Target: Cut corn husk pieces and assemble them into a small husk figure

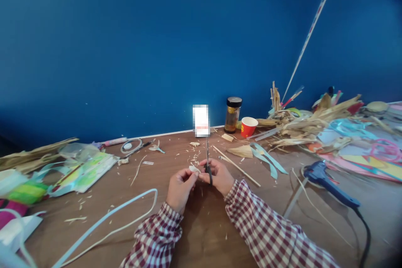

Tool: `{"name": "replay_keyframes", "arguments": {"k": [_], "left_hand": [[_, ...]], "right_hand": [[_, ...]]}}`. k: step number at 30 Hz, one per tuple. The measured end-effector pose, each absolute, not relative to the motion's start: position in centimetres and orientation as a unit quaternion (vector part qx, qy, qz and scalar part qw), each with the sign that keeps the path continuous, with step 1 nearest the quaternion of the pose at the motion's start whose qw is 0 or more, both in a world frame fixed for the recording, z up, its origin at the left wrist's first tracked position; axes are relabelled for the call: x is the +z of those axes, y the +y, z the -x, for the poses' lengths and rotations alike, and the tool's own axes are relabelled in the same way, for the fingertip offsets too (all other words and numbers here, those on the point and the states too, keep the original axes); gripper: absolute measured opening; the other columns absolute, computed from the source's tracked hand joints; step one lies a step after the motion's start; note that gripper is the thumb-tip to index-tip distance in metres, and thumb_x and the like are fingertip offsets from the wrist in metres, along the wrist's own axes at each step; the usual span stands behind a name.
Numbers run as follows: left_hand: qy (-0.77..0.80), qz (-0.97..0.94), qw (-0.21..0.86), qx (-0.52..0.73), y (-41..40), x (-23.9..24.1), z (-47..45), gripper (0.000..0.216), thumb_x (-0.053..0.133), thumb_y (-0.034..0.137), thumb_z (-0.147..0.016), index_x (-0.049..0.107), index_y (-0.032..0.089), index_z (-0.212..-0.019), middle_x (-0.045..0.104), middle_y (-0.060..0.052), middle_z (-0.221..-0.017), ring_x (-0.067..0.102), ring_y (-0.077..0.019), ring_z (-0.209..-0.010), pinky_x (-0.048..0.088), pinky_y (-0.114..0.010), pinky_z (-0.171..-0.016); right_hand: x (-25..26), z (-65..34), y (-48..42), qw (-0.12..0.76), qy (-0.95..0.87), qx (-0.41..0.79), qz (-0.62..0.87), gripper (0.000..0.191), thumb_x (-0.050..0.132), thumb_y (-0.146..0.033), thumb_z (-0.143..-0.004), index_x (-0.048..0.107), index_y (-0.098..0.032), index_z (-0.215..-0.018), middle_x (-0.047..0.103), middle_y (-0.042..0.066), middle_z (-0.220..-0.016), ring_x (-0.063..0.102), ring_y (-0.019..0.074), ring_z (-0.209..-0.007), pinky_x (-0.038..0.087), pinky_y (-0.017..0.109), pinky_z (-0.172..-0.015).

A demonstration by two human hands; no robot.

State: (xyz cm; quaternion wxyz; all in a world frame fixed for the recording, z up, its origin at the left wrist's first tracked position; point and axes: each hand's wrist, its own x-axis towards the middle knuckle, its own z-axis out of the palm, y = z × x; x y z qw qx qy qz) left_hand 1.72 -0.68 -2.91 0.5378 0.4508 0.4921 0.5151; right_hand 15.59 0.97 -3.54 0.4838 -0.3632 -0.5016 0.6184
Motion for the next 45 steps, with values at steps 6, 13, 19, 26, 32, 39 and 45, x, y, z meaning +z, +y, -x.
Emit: {"name": "replay_keyframes", "arguments": {"k": [6,13,19,26,32,39,45], "left_hand": [[0.49,-0.411,0.565,0.522,-0.8,-2.6,-1.8,0.023,0.067,0.035,-0.062,0.055,0.014,-0.064,0.046,0.008,-0.044,0.037,-0.0035,-0.038,0.028,-0.014,-0.037],[0.461,-0.394,0.611,0.509,-0.8,-2.5,-1.8,0.023,0.068,0.034,-0.061,0.06,0.014,-0.068,0.047,0.007,-0.046,0.037,-0.003,-0.039,0.029,-0.014,-0.038],[0.474,-0.467,0.566,0.487,-0.8,-2.5,-1.6,0.033,0.066,0.033,-0.065,0.06,0.014,-0.09,0.057,0.003,-0.056,0.048,-0.0063,-0.045,0.035,-0.015,-0.041],[0.49,-0.604,0.434,0.454,-0.3,-1.9,-0.2,0.036,0.064,0.031,-0.066,0.064,0.015,-0.097,0.067,-0.009,-0.095,0.062,-0.0193,-0.078,0.048,-0.029,-0.071],[0.514,-0.616,0.397,0.445,-0.2,-2.3,0.0,0.029,0.063,0.033,-0.067,0.067,0.015,-0.09,0.07,-0.008,-0.084,0.063,-0.0198,-0.071,0.049,-0.029,-0.065],[0.484,-0.587,0.47,0.447,-0.4,-2.1,-0.6,0.032,0.065,0.03,-0.065,0.066,0.014,-0.093,0.068,-0.009,-0.093,0.063,-0.0208,-0.079,0.05,-0.029,-0.07],[0.506,-0.648,0.377,0.427,-0.3,-2.0,-0.3,0.017,0.06,0.027,-0.068,0.071,0.02,-0.08,0.07,-0.006,-0.084,0.063,-0.0206,-0.079,0.048,-0.03,-0.074]], "right_hand": [[-2.8,-15.1,0.6,0.511,-0.473,0.615,0.37,0.038,0.072,-0.026,-0.057,0.052,-0.018,-0.089,0.054,-0.004,-0.068,0.047,0.0064,-0.055,0.037,0.019,-0.051],[-2.6,-14.8,0.5,0.535,-0.476,0.591,0.372,0.035,0.069,-0.026,-0.059,0.05,-0.018,-0.087,0.053,-0.004,-0.064,0.045,0.0072,-0.051,0.035,0.02,-0.047],[-2.4,-15.4,0.7,0.507,-0.467,0.603,0.401,0.033,0.067,-0.021,-0.058,0.05,-0.017,-0.086,0.053,-0.005,-0.061,0.044,0.0066,-0.048,0.035,0.02,-0.046],[-1.7,-16.2,0.7,0.477,-0.536,0.541,0.438,0.033,0.064,-0.016,-0.058,0.05,-0.017,-0.088,0.054,-0.005,-0.058,0.045,0.0074,-0.048,0.036,0.019,-0.044],[-1.7,-16.4,0.7,0.464,-0.556,0.522,0.449,0.031,0.061,-0.016,-0.06,0.05,-0.017,-0.089,0.054,-0.004,-0.059,0.045,0.0075,-0.048,0.036,0.019,-0.043],[-2.2,-16.1,0.6,0.459,-0.606,0.479,0.438,0.03,0.058,-0.015,-0.062,0.051,-0.018,-0.091,0.053,-0.004,-0.059,0.046,0.0081,-0.049,0.036,0.02,-0.046],[-2.0,-16.2,0.4,0.442,-0.634,0.449,0.449,0.03,0.056,-0.014,-0.063,0.051,-0.019,-0.091,0.055,-0.004,-0.06,0.047,0.0091,-0.05,0.037,0.02,-0.047]]}}
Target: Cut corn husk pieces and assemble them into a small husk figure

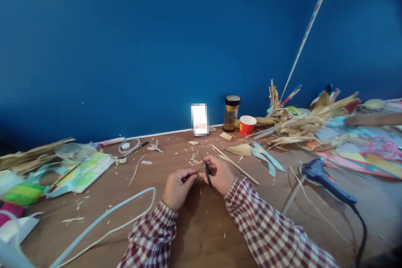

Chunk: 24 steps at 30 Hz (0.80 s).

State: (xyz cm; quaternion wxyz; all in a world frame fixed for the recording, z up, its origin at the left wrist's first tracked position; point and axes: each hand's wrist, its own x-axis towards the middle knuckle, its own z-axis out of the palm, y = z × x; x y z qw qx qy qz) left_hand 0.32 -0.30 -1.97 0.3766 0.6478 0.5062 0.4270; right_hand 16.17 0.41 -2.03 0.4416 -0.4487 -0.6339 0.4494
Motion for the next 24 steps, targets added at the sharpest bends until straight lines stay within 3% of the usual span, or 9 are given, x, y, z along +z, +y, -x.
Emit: {"name": "replay_keyframes", "arguments": {"k": [7,13,24], "left_hand": [[0.494,-0.654,0.402,0.409,-0.45,-2.22,-0.43,0.022,0.057,0.026,-0.07,0.07,0.022,-0.087,0.069,-0.005,-0.091,0.062,-0.0219,-0.085,0.045,-0.032,-0.079],[0.498,-0.686,0.36,0.391,-0.46,-2.41,-0.33,0.017,0.059,0.027,-0.069,0.071,0.024,-0.08,0.07,-0.005,-0.083,0.062,-0.0212,-0.078,0.046,-0.029,-0.074],[0.505,-0.715,0.302,0.377,-0.51,-2.41,-0.12,0.015,0.059,0.027,-0.069,0.071,0.024,-0.077,0.07,-0.006,-0.085,0.062,-0.0222,-0.077,0.045,-0.028,-0.071]], "right_hand": [[-2.55,-16.23,0.43,0.416,-0.695,0.348,0.472,0.028,0.054,-0.016,-0.065,0.051,-0.021,-0.093,0.056,-0.003,-0.064,0.05,0.0105,-0.054,0.038,0.021,-0.051],[-2.2,-16.4,0.09,0.376,-0.743,0.256,0.49,0.03,0.055,-0.015,-0.065,0.054,-0.023,-0.094,0.056,-0.003,-0.067,0.05,0.012,-0.059,0.037,0.022,-0.054],[-1.98,-16.41,-0.16,0.347,-0.766,0.205,0.501,0.035,0.055,-0.011,-0.063,0.055,-0.025,-0.096,0.056,-0.002,-0.071,0.05,0.0136,-0.066,0.036,0.023,-0.061]]}}
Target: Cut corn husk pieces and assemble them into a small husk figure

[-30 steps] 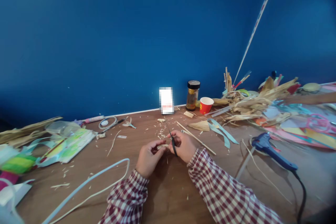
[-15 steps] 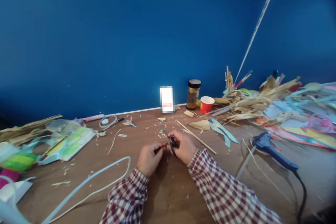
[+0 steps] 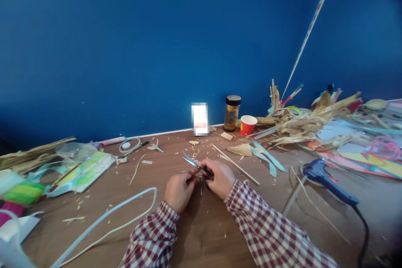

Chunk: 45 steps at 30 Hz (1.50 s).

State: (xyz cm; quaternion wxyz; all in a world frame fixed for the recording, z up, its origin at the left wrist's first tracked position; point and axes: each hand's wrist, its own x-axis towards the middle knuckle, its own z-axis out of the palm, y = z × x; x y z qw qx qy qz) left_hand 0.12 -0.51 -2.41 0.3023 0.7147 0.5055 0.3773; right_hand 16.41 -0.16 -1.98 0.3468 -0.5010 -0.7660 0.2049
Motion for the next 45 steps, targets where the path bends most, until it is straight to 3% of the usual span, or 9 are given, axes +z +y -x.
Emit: {"name": "replay_keyframes", "arguments": {"k": [12,34,40,45], "left_hand": [[0.495,-0.771,0.241,0.32,-0.55,-2.28,-0.32,0.022,0.05,0.023,-0.076,0.068,0.025,-0.088,0.068,-0.002,-0.088,0.061,-0.0179,-0.082,0.045,-0.026,-0.077],[0.508,-0.754,0.231,0.346,-1.0,-1.74,-0.72,0.02,0.051,0.023,-0.075,0.069,0.023,-0.083,0.068,-0.005,-0.082,0.06,-0.0182,-0.08,0.045,-0.026,-0.072],[0.508,-0.694,0.305,0.409,-0.87,-2.04,-0.63,0.017,0.054,0.027,-0.073,0.069,0.02,-0.079,0.068,-0.006,-0.08,0.06,-0.0184,-0.077,0.045,-0.027,-0.071],[0.505,-0.465,0.514,0.513,-0.22,-2.56,-0.7,0.024,0.064,0.032,-0.065,0.066,0.012,-0.079,0.065,-0.005,-0.067,0.057,-0.0136,-0.059,0.045,-0.023,-0.057]], "right_hand": [[-1.31,-16.48,-0.4,0.333,-0.782,0.185,0.493,0.039,0.054,-0.009,-0.063,0.054,-0.026,-0.097,0.055,-0.002,-0.073,0.05,0.0138,-0.07,0.037,0.023,-0.064],[-1.15,-16.4,-0.43,0.365,-0.77,0.199,0.484,0.036,0.054,-0.009,-0.064,0.055,-0.025,-0.096,0.056,-0.003,-0.071,0.05,0.0133,-0.068,0.038,0.023,-0.064],[-1.58,-16.15,-0.14,0.411,-0.737,0.237,0.482,0.035,0.056,-0.017,-0.069,0.052,-0.025,-0.103,0.057,-0.002,-0.077,0.052,0.013,-0.069,0.04,0.024,-0.064],[-1.83,-15.54,-0.27,0.418,-0.716,0.284,0.482,0.032,0.056,-0.033,-0.074,0.051,-0.021,-0.104,0.056,-0.001,-0.073,0.051,0.0123,-0.063,0.04,0.024,-0.06]]}}
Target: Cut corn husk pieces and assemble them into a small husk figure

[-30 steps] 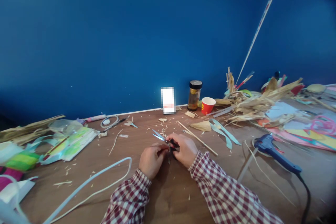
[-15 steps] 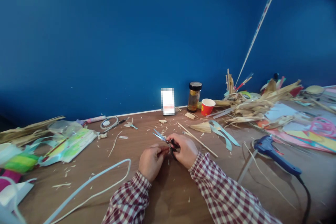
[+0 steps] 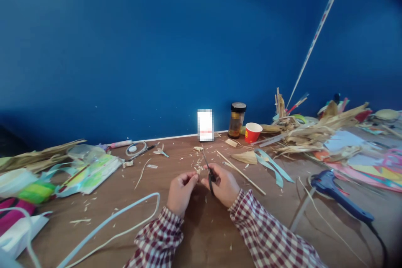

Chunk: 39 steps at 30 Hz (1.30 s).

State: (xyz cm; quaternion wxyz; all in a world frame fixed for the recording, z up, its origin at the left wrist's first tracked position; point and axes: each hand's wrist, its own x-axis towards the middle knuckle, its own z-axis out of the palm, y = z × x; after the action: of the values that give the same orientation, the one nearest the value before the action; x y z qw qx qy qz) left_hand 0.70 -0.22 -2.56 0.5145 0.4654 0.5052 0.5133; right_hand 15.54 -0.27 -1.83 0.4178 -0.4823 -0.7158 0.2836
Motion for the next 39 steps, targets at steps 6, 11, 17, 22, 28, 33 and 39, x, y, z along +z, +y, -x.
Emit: {"name": "replay_keyframes", "arguments": {"k": [6,11,17,22,28,33,39], "left_hand": [[0.448,-0.251,0.647,0.563,-0.4,-1.7,-0.7,0.019,0.07,0.022,-0.06,0.064,0.013,-0.076,0.061,-0.002,-0.064,0.053,-0.0073,-0.052,0.045,-0.017,-0.051],[0.448,-0.253,0.643,0.568,-0.5,-1.3,-0.7,0.011,0.065,0.02,-0.065,0.062,0.014,-0.075,0.061,-0.001,-0.065,0.054,-0.0077,-0.054,0.046,-0.017,-0.053],[0.467,-0.253,0.621,0.577,-0.6,-1.5,-1.2,0.011,0.063,0.02,-0.066,0.061,0.014,-0.075,0.062,-0.001,-0.066,0.056,-0.0083,-0.055,0.046,-0.018,-0.055],[0.452,-0.231,0.635,0.582,-0.6,-2.0,-1.4,0.015,0.065,0.022,-0.064,0.061,0.014,-0.076,0.062,0.0,-0.064,0.055,-0.0075,-0.053,0.045,-0.017,-0.052],[0.439,-0.199,0.651,0.586,-0.9,-1.8,-1.5,0.016,0.068,0.021,-0.062,0.061,0.014,-0.076,0.062,0.0,-0.063,0.056,-0.0087,-0.053,0.044,-0.018,-0.048],[0.427,-0.183,0.655,0.595,-0.9,-1.7,-1.6,0.015,0.067,0.019,-0.063,0.061,0.014,-0.076,0.062,0.0,-0.063,0.056,-0.0087,-0.052,0.044,-0.018,-0.047],[0.442,-0.218,0.642,0.588,-0.8,-1.9,-1.5,0.014,0.065,0.023,-0.065,0.06,0.016,-0.075,0.061,0.0,-0.064,0.056,-0.01,-0.053,0.043,-0.019,-0.045]], "right_hand": [[-1.9,-14.9,-1.1,0.349,-0.769,0.244,0.477,0.025,0.057,-0.036,-0.073,0.055,-0.021,-0.093,0.055,-0.001,-0.07,0.049,0.0132,-0.065,0.037,0.024,-0.059],[-2.1,-14.6,-1.3,0.326,-0.778,0.219,0.49,0.021,0.059,-0.035,-0.071,0.054,-0.021,-0.086,0.054,-0.002,-0.068,0.047,0.0132,-0.066,0.034,0.023,-0.057],[-2.3,-14.5,-1.3,0.316,-0.782,0.212,0.493,0.02,0.057,-0.037,-0.072,0.053,-0.021,-0.084,0.054,-0.002,-0.068,0.048,0.0133,-0.065,0.032,0.023,-0.058],[-2.5,-14.4,-1.4,0.304,-0.782,0.208,0.503,0.021,0.056,-0.039,-0.073,0.053,-0.022,-0.083,0.055,-0.002,-0.068,0.048,0.013,-0.064,0.031,0.022,-0.056],[-2.6,-14.2,-1.4,0.305,-0.782,0.209,0.502,0.02,0.056,-0.039,-0.073,0.055,-0.022,-0.083,0.056,-0.001,-0.068,0.049,0.0131,-0.064,0.032,0.022,-0.056],[-2.3,-14.1,-1.5,0.316,-0.778,0.223,0.496,0.02,0.055,-0.037,-0.074,0.056,-0.022,-0.087,0.058,-0.001,-0.07,0.051,0.013,-0.064,0.033,0.021,-0.056],[-2.3,-14.0,-1.5,0.32,-0.771,0.255,0.487,0.019,0.053,-0.038,-0.076,0.057,-0.022,-0.087,0.06,-0.001,-0.07,0.053,0.0126,-0.063,0.035,0.021,-0.056]]}}
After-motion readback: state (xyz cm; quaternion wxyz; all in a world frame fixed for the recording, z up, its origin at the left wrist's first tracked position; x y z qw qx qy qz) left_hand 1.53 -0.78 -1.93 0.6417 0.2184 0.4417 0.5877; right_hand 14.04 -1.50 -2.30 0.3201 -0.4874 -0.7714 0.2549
